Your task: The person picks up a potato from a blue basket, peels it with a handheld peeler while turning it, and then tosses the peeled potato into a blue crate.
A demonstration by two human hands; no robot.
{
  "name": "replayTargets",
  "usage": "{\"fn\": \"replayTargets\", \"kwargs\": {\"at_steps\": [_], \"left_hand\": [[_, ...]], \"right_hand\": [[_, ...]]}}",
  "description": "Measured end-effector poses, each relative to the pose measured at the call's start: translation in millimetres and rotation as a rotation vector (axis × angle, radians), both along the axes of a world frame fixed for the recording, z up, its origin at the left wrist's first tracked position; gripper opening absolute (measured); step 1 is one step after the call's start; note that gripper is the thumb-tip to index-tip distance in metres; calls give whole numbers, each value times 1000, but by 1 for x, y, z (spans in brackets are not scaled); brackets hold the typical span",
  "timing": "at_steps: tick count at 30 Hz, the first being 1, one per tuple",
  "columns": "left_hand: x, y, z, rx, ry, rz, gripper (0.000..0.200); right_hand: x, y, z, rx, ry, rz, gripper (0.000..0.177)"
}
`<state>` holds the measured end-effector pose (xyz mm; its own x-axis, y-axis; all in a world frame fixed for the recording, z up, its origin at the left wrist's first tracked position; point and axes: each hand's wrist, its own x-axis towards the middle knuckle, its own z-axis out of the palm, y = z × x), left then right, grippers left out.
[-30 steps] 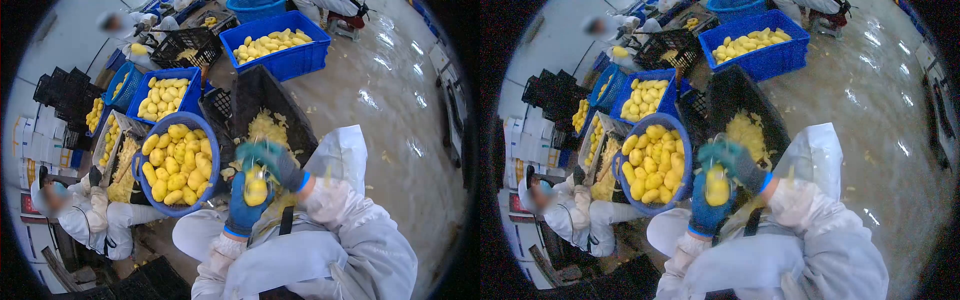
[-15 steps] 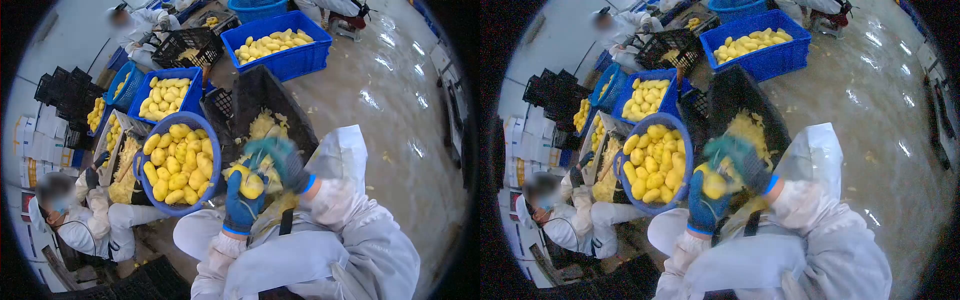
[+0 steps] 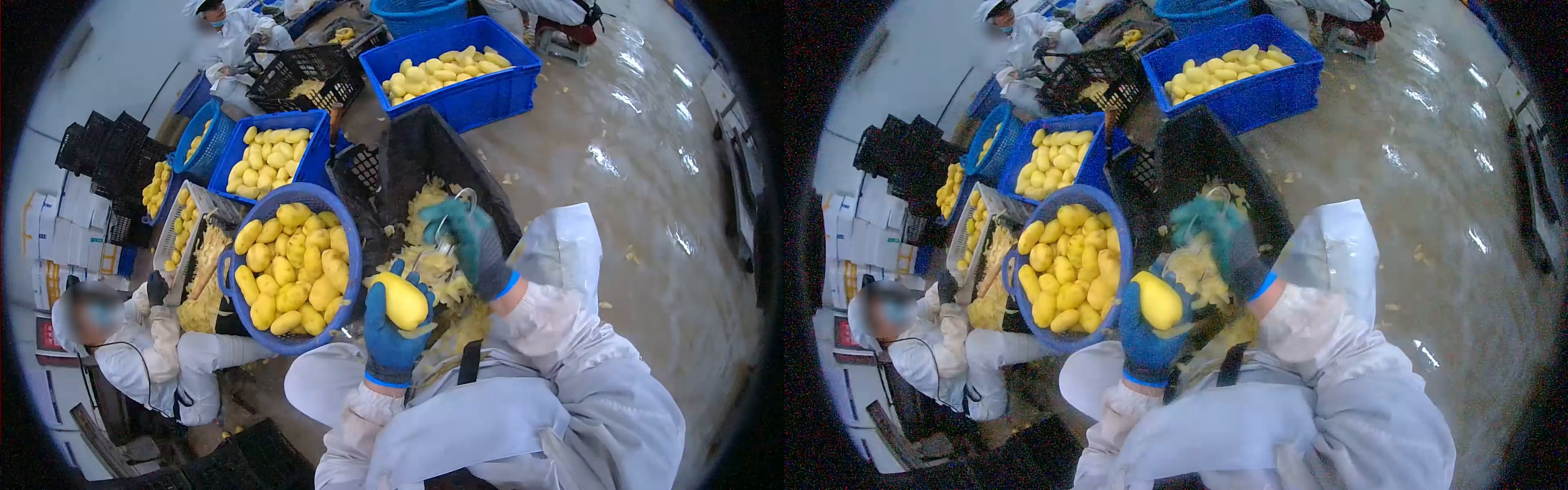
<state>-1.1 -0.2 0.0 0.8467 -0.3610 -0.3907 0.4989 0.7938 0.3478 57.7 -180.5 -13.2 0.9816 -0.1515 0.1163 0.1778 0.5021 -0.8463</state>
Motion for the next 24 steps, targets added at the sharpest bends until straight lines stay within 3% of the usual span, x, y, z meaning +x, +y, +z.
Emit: {"fn": "replayTargets", "kwargs": {"at_steps": [2,3,6,7,11,15,18,22,23,24], "left_hand": [[-3,-11,6,201,-155,-1,47],[-3,-13,10,303,-236,-1,45],[0,-1,15,103,-60,12,46],[1,1,15,72,-111,66,52],[14,-1,9,486,-468,69,50],[8,5,9,988,-677,-104,56],[5,5,-1,1398,-976,-222,69],[-5,11,-12,1308,-771,-337,74],[-9,14,-21,1322,-882,-314,70],[-10,13,-11,1189,-733,-394,68]], "right_hand": [[-17,21,5,-533,-341,-24,33],[-16,25,-1,-325,-135,107,36],[20,-10,-33,123,260,-78,43],[15,-23,-33,-179,224,-56,40],[-39,23,6,708,416,353,46],[-27,11,25,632,345,141,48],[-32,8,4,789,422,467,49],[-23,11,3,204,298,188,44],[-18,9,-5,-12,169,173,40],[-13,7,-14,-219,43,127,37]]}}
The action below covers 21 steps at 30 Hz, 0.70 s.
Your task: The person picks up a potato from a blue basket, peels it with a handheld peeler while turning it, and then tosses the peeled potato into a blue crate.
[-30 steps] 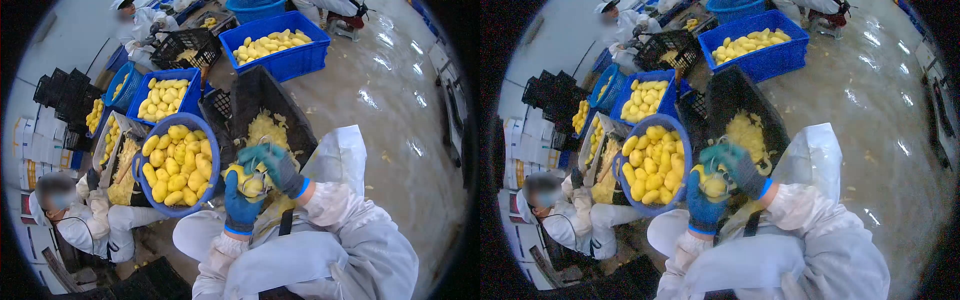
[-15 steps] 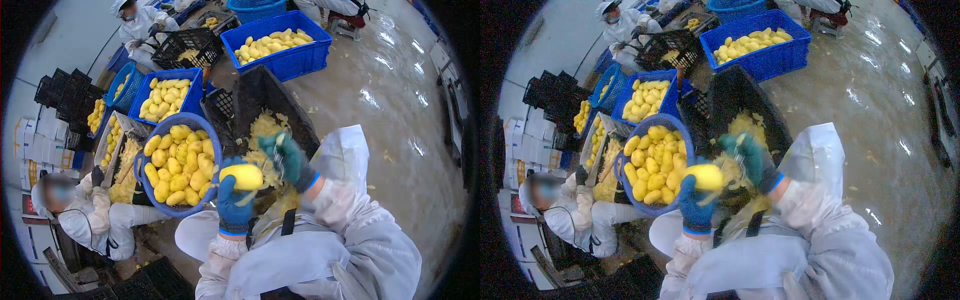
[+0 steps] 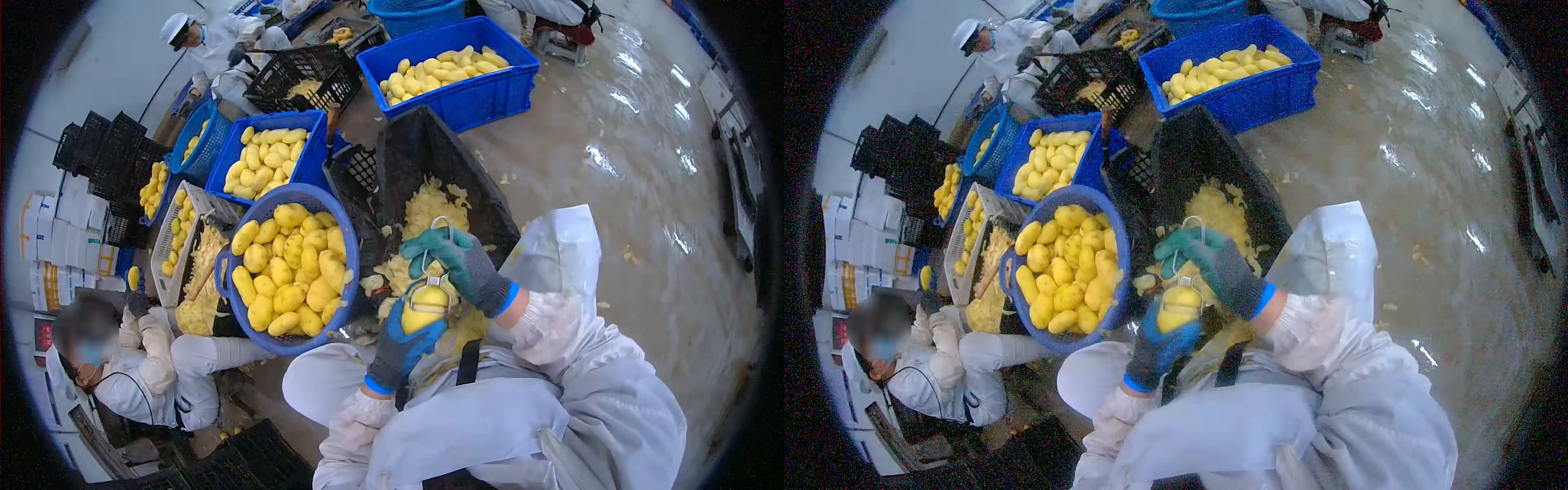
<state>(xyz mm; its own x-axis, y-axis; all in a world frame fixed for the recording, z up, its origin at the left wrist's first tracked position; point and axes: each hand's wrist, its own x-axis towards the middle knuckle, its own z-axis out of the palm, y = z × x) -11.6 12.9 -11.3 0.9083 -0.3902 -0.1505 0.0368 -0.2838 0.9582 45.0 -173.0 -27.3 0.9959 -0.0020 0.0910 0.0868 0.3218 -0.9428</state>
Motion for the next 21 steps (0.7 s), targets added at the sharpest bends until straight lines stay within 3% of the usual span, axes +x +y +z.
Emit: {"fn": "replayTargets", "kwargs": {"at_steps": [2,3,4,6,7,8,10,11,12,13,14,16,20,21], "left_hand": [[-4,-4,30,-173,384,-21,64],[-10,-6,28,-338,437,32,57],[-6,-6,29,-370,435,33,56],[-10,-7,31,-445,469,62,54],[-8,3,11,-479,547,29,54],[-10,1,12,-529,590,43,53],[-11,-4,19,-622,667,55,52],[-12,-5,22,-671,666,31,52],[-10,-4,26,-664,647,22,53],[-8,-5,30,-658,629,15,53],[-13,-5,30,-657,627,21,54],[-15,0,14,-342,459,-84,58],[-9,-9,38,-117,130,-11,65],[-3,-6,25,-2,-266,-50,73]], "right_hand": [[20,-16,-8,81,46,46,34],[35,-28,-11,-20,10,-145,34],[40,-29,-14,37,17,-176,33],[23,-29,-5,141,74,-214,32],[6,-17,24,134,41,-88,29],[-2,-14,33,-149,-124,31,26],[12,-17,0,-411,-277,-38,25],[21,-26,-15,-40,-42,-98,27],[30,-32,-10,334,184,-150,30],[31,-34,-6,457,209,-149,31],[23,-29,-4,276,91,-87,31],[1,-9,33,-84,-141,28,31],[35,-36,-30,205,157,-138,18],[31,-37,-11,435,269,-123,17]]}}
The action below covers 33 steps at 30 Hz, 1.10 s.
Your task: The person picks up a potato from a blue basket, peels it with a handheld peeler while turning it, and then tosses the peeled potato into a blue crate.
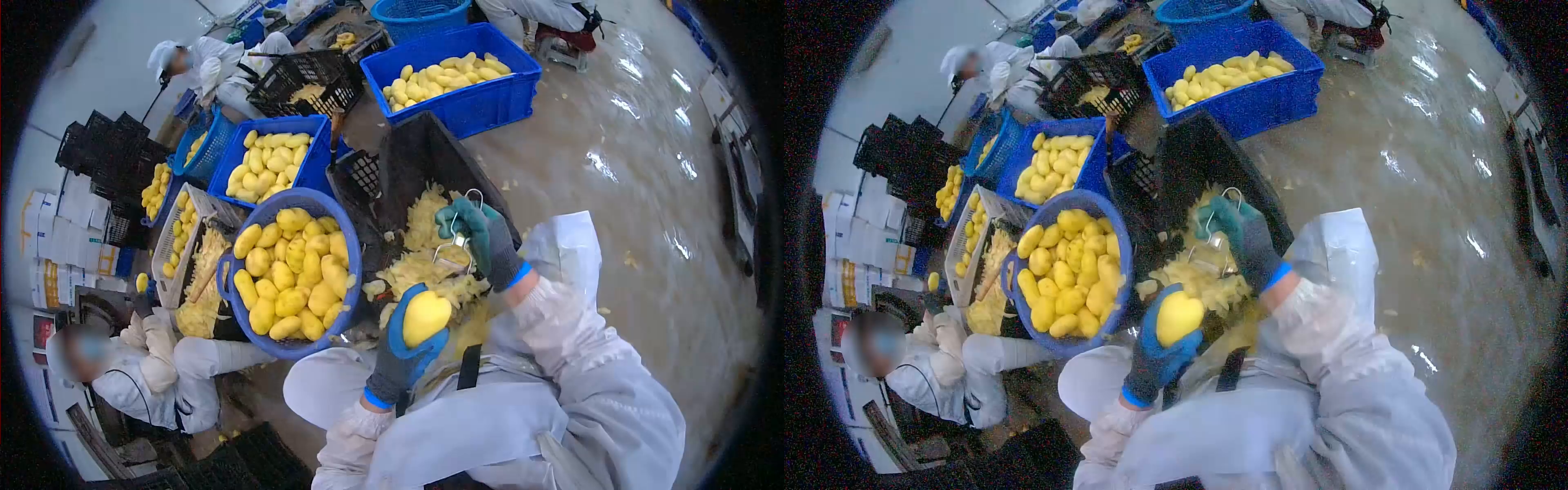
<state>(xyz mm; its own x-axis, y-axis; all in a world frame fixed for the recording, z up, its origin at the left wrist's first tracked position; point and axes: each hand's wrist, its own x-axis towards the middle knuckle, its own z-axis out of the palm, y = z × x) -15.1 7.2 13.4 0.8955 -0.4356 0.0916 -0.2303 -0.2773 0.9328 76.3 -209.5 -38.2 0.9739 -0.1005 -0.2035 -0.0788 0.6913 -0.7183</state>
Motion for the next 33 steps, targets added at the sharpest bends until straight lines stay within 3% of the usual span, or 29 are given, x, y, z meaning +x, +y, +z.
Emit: {"fn": "replayTargets", "kwargs": {"at_steps": [3,5,7,11,12,15,16,19,21,24,27,29,31,32,33], "left_hand": [[1,2,-9,151,-74,23,77],[2,0,-6,231,-141,-1,80],[3,2,-7,300,-234,48,81],[3,1,-9,399,-290,64,81],[2,-1,-7,398,-277,62,82],[3,2,-11,429,-327,90,83],[2,3,-9,448,-306,99,83],[0,0,-11,481,-231,121,82],[1,-1,-9,476,-200,131,82],[-2,3,-11,380,-276,84,82],[-1,4,-17,225,-189,32,79],[-1,1,-13,20,-28,-3,77],[-4,1,-1,-159,248,1,75],[-3,3,8,-236,439,13,74],[-9,5,13,-314,648,36,73]], "right_hand": [[-30,25,42,-821,-639,45,21],[-24,26,20,-452,-292,106,24],[-6,14,16,-277,-103,38,22],[-33,46,41,-384,-199,188,23],[-22,36,27,-534,-280,206,21],[7,9,-17,-310,-41,-75,21],[1,12,-1,-364,-11,-79,22],[-32,45,26,-582,-255,73,21],[-17,35,-15,-577,-211,-45,22],[4,3,2,-161,52,-99,20],[-23,25,31,-682,-501,50,18],[-26,28,18,-367,-251,146,18],[-5,16,11,-346,-198,12,19],[-7,11,8,-54,-38,-2,31],[-17,15,29,-141,-124,90,32]]}}
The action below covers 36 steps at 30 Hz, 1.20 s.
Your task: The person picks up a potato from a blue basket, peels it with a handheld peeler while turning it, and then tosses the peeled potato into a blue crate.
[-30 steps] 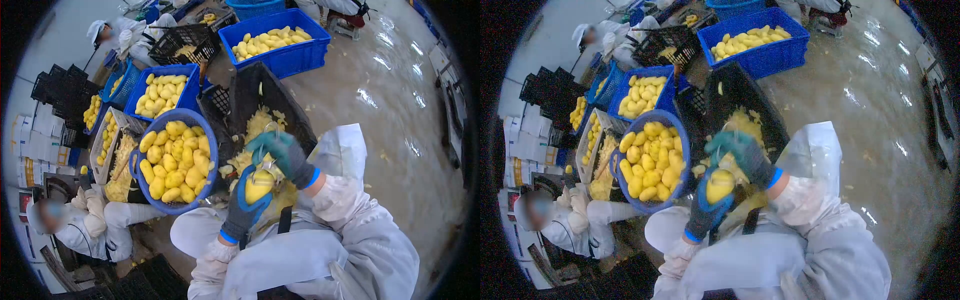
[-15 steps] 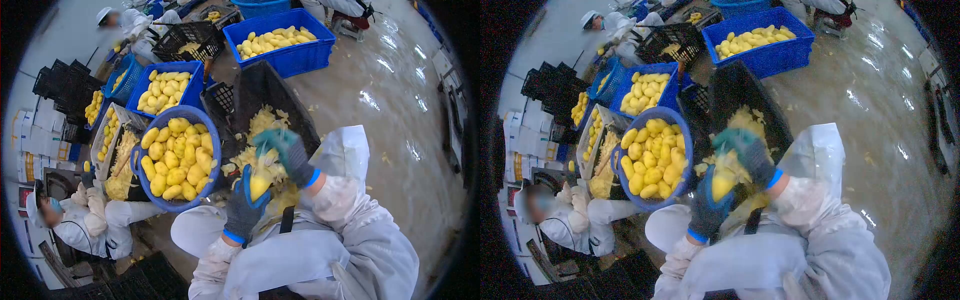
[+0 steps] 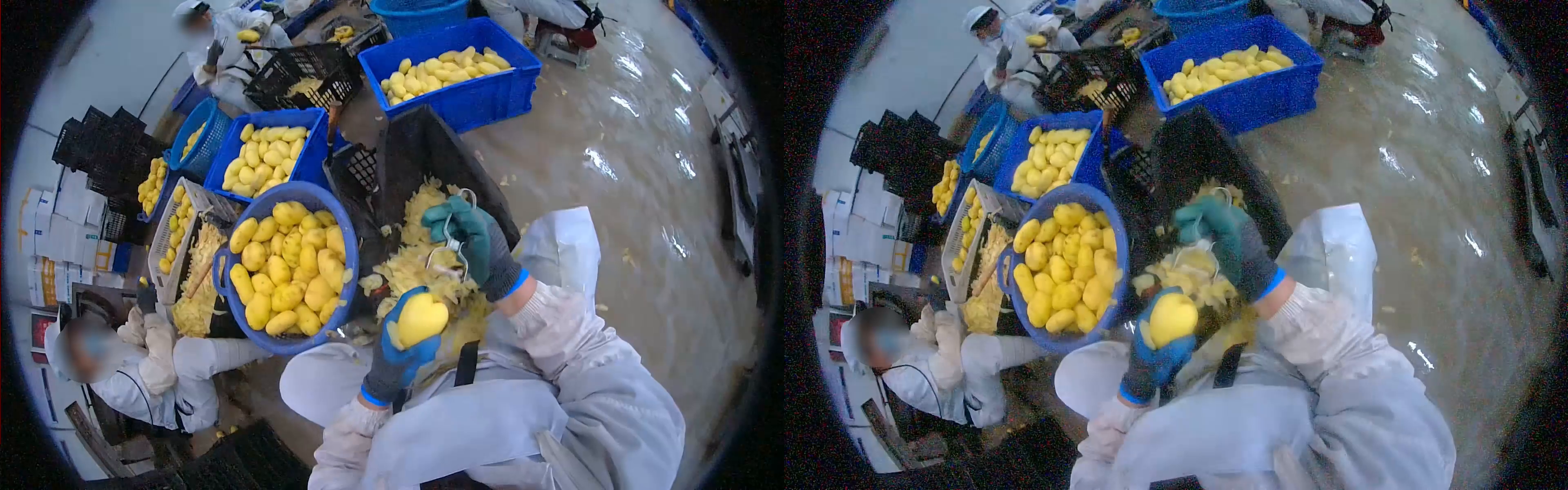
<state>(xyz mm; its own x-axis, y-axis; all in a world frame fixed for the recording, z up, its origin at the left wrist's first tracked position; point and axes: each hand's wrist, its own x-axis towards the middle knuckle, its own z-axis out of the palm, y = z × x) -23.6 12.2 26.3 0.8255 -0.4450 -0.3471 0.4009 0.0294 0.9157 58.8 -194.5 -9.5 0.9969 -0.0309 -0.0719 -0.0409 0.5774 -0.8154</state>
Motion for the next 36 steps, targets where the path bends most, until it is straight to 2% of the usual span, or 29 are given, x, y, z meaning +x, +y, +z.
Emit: {"fn": "replayTargets", "kwargs": {"at_steps": [2,3,5,6,7,10,11,14,15,16,17,19,23,24,26,27,30,34,35,36], "left_hand": [[-8,2,-7,7,78,3,71],[-6,2,-9,8,102,-2,70],[-8,1,2,-52,87,-21,67],[-4,2,6,-78,70,-29,66],[-3,3,5,-121,26,-25,64],[-4,15,-15,-82,72,-90,65],[-3,14,-13,-91,83,-65,64],[-6,10,0,-130,77,-8,58],[-4,11,1,-146,50,-23,57],[-10,11,-1,-165,39,-21,56],[-12,8,-4,-137,65,71,55],[-12,7,-7,-126,57,54,56],[-10,4,6,-144,45,83,48],[-13,5,6,-153,48,92,46],[-14,9,1,-143,93,23,44],[-8,10,-2,-137,100,-27,43],[-5,8,-17,-135,105,82,41],[-14,5,-16,-136,124,130,46],[-12,6,-17,-130,102,117,48],[-16,11,-18,-114,92,98,50]], "right_hand": [[-19,14,32,-179,-172,165,32],[-20,20,36,-98,-8,223,35],[-4,10,1,31,72,70,37],[5,8,5,100,103,-4,38],[2,4,8,48,158,14,41],[-28,21,35,-152,-84,197,39],[-25,27,33,73,133,213,39],[1,8,-28,-136,-59,11,41],[-1,10,-11,159,108,-54,42],[-12,15,3,34,15,-12,41],[-27,23,17,-89,-74,31,40],[-30,34,37,236,198,217,40],[4,12,-11,130,138,-46,42],[-4,15,-12,137,131,25,42],[-29,30,33,147,116,166,42],[-30,34,41,122,179,163,42],[-9,29,9,10,88,112,43],[-11,38,-4,140,216,115,42],[-6,35,-20,120,139,157,36],[-2,32,-39,51,112,126,37]]}}
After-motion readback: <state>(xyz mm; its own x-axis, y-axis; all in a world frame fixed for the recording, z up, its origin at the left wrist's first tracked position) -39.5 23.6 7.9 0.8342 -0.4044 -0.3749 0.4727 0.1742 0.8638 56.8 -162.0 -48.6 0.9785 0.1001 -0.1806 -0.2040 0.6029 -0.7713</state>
